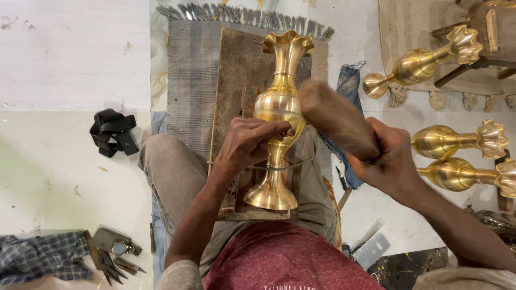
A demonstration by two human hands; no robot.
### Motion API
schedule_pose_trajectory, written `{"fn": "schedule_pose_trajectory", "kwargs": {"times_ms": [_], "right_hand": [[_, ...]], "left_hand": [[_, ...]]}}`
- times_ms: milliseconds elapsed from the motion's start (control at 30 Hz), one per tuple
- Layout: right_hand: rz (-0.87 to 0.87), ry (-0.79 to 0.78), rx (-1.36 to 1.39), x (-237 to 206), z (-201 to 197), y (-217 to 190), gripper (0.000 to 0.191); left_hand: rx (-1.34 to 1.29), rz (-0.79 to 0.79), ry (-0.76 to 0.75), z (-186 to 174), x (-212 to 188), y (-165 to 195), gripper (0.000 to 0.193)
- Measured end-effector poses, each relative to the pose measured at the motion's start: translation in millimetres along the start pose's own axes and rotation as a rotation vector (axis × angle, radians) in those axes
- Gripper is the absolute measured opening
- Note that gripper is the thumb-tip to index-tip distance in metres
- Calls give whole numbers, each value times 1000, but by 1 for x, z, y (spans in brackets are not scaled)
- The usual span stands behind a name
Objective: The person sits on the floor with a brass vase held on a wooden block and hammers around its body using a wooden mallet and a metal punch, repositioning the vase to shape its surface. Finished brass vases lie on the floor around the work area.
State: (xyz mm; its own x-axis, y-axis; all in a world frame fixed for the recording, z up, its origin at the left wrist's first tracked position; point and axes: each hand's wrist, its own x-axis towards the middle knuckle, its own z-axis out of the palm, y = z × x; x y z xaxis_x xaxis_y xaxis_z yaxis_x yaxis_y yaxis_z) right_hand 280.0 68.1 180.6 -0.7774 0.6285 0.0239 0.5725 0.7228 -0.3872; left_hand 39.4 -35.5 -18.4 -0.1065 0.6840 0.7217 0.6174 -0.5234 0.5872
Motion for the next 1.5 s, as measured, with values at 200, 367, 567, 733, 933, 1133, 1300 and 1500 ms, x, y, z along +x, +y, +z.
{"fn": "schedule_pose_trajectory", "kwargs": {"times_ms": [200, 367, 567, 733, 933, 1133, 1300, 1500], "right_hand": [[-59, 54, -112, 0, -6, -5, 28], [-87, 16, -190, 8, -5, -4, 30], [-82, -9, -274, 9, -11, -7, 33], [-122, -62, -96, 12, -9, -6, 26], [-118, -25, -91, 8, -15, -13, 23], [-89, -106, -157, 9, -16, -17, 29], [165, -139, 145, 19, -8, -11, 21], [187, -163, 129, 38, -13, -13, 21]], "left_hand": [[-4, -116, 29, 5, -3, 1, 26], [31, -91, 43, 3, -10, 6, 34], [-20, -75, 148, 16, -13, -1, 19], [-5, -65, 148, 23, -22, -2, 14], [-36, -12, 247, 27, -20, -8, 15], [-506, -334, 623, 34, -16, 7, 25], [-1006, -496, 743, 19, -10, 36, 36], [-635, -542, 596, 26, -8, 36, 39]]}}
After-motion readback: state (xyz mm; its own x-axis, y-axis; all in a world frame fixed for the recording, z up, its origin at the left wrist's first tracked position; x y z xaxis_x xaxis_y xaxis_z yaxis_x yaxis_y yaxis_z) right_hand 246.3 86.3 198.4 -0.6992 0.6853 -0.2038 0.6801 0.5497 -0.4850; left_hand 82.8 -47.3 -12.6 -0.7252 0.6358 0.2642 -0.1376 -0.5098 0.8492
